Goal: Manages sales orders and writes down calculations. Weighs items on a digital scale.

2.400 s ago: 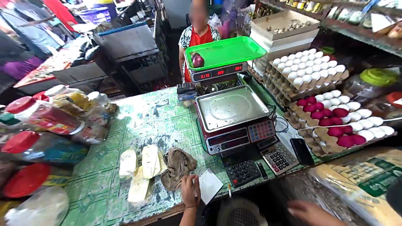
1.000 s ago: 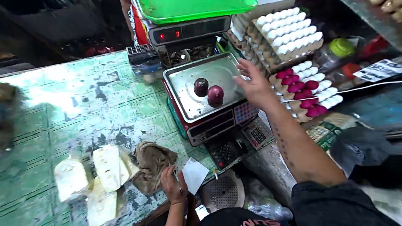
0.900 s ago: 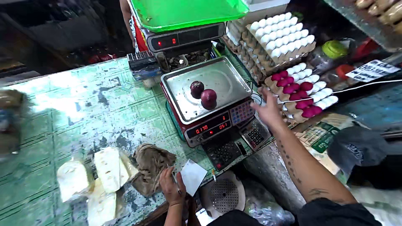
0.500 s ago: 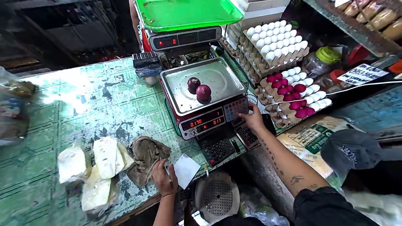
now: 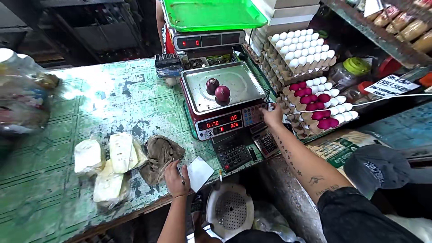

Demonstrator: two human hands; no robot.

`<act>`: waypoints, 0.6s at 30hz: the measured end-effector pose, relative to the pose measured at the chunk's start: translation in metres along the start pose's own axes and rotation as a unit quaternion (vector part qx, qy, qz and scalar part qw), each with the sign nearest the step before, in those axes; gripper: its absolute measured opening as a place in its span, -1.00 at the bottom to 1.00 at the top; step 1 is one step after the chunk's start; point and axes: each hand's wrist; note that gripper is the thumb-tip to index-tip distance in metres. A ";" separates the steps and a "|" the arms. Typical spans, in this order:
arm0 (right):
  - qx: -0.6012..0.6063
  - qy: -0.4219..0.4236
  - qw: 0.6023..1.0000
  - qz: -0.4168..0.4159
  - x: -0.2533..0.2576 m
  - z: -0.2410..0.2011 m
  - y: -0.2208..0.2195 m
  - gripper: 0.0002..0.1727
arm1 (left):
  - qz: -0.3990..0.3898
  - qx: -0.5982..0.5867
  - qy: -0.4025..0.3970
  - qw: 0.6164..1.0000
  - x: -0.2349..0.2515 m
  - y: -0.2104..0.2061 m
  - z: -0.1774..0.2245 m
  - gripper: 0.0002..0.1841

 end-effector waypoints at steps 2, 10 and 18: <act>-0.011 0.145 0.989 0.036 -0.006 -0.040 -0.002 -0.26 | 0.003 0.000 0.002 1.000 0.005 -0.001 0.002 -0.33; -0.309 0.416 0.830 -0.206 -0.045 -0.172 -0.104 -0.20 | -0.037 -0.013 0.068 0.997 0.009 0.007 0.002 -0.55; -0.393 0.364 0.826 -0.177 -0.079 -0.193 -0.138 -0.14 | 0.008 -0.052 0.078 0.996 -0.001 -0.002 -0.009 -0.46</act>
Point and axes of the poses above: each hand's wrist, its own x-axis towards the middle knuckle, its own y-axis out of the back of the hand, z = x × y, and after that the axes turned 11 degrees about z, right-handed
